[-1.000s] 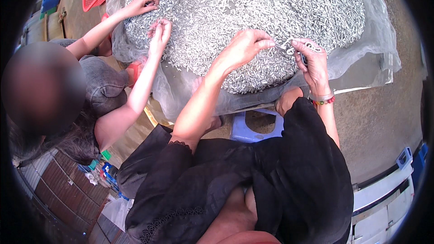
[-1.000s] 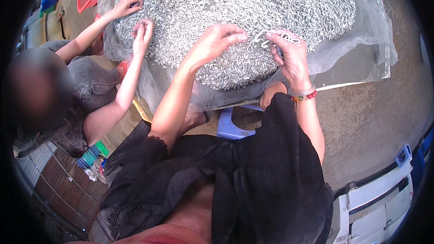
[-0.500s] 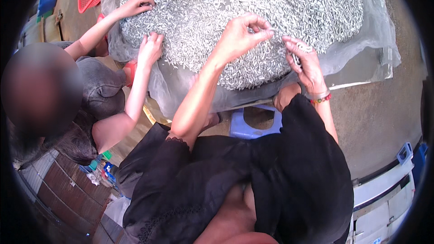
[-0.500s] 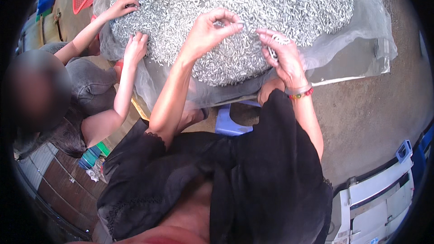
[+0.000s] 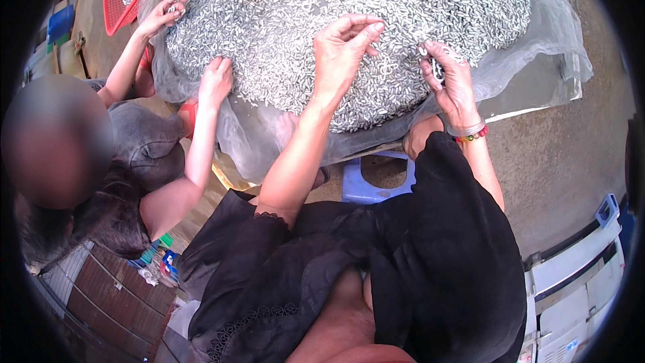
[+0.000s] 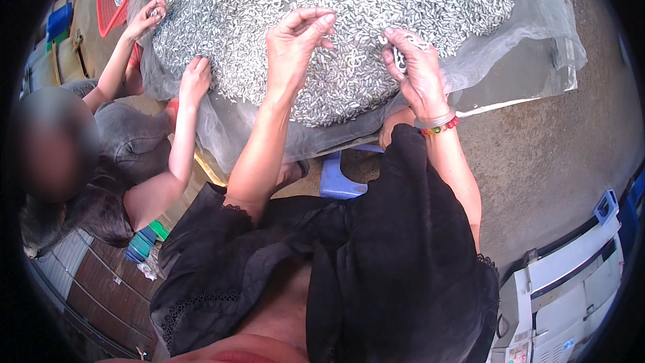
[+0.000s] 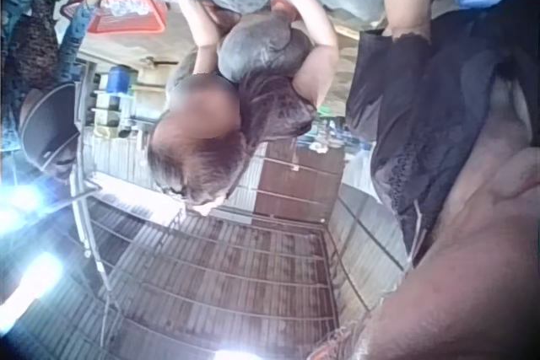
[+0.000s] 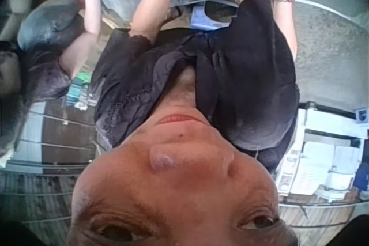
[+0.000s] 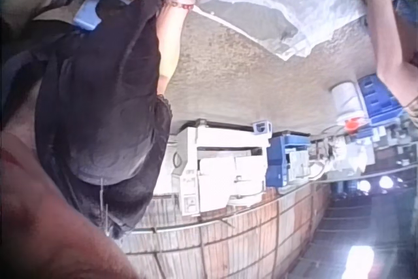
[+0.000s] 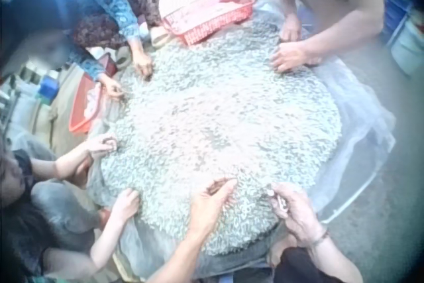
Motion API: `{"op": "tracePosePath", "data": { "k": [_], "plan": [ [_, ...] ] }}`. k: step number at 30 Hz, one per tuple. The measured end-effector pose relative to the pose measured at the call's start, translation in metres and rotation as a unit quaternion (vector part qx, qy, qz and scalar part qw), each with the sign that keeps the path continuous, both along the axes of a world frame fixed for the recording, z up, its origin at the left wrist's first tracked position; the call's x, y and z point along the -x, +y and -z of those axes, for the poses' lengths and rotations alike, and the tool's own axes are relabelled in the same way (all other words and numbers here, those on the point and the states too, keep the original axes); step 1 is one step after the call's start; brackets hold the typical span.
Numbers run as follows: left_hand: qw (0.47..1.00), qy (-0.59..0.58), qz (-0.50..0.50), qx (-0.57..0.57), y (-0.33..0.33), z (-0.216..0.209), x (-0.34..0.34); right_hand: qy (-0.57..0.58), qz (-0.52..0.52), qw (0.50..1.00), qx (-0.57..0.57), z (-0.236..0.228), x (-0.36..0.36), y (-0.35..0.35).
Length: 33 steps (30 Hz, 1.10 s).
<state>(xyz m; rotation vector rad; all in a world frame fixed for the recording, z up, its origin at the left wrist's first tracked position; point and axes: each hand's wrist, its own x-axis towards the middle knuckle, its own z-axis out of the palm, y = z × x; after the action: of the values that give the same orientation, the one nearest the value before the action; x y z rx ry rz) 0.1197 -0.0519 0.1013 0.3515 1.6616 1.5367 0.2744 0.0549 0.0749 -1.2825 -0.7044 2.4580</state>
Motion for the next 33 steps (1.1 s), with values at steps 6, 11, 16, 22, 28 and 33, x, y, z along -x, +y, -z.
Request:
{"op": "tracePosePath", "data": {
  "k": [6, 11, 16, 22, 28, 33],
  "plan": [
    [0.950, 0.275, 0.147, 0.004, 0.011, -0.003, -0.005, -0.008, -0.029, 0.999, -0.012, -0.009, 0.000, 0.000],
    [0.931, 0.264, 0.247, 0.054, 0.014, -0.004, -0.008, -0.034, -0.012, 0.998, -0.053, -0.013, 0.002, -0.001],
    [0.888, 0.442, 0.128, -0.007, 0.006, -0.007, -0.019, -0.019, -0.039, 0.998, -0.053, -0.018, 0.006, -0.005],
    [0.851, 0.518, 0.088, -0.022, -0.003, 0.001, -0.017, -0.008, -0.055, 0.998, -0.030, -0.021, 0.005, -0.010],
    [0.963, 0.255, 0.086, -0.005, -0.007, 0.014, -0.040, -0.032, -0.016, 0.995, -0.095, -0.011, 0.004, -0.013],
    [0.996, 0.081, 0.029, 0.004, 0.002, -0.001, -0.047, 0.009, 0.041, 0.994, -0.098, -0.016, 0.006, -0.014]
  ]
}}
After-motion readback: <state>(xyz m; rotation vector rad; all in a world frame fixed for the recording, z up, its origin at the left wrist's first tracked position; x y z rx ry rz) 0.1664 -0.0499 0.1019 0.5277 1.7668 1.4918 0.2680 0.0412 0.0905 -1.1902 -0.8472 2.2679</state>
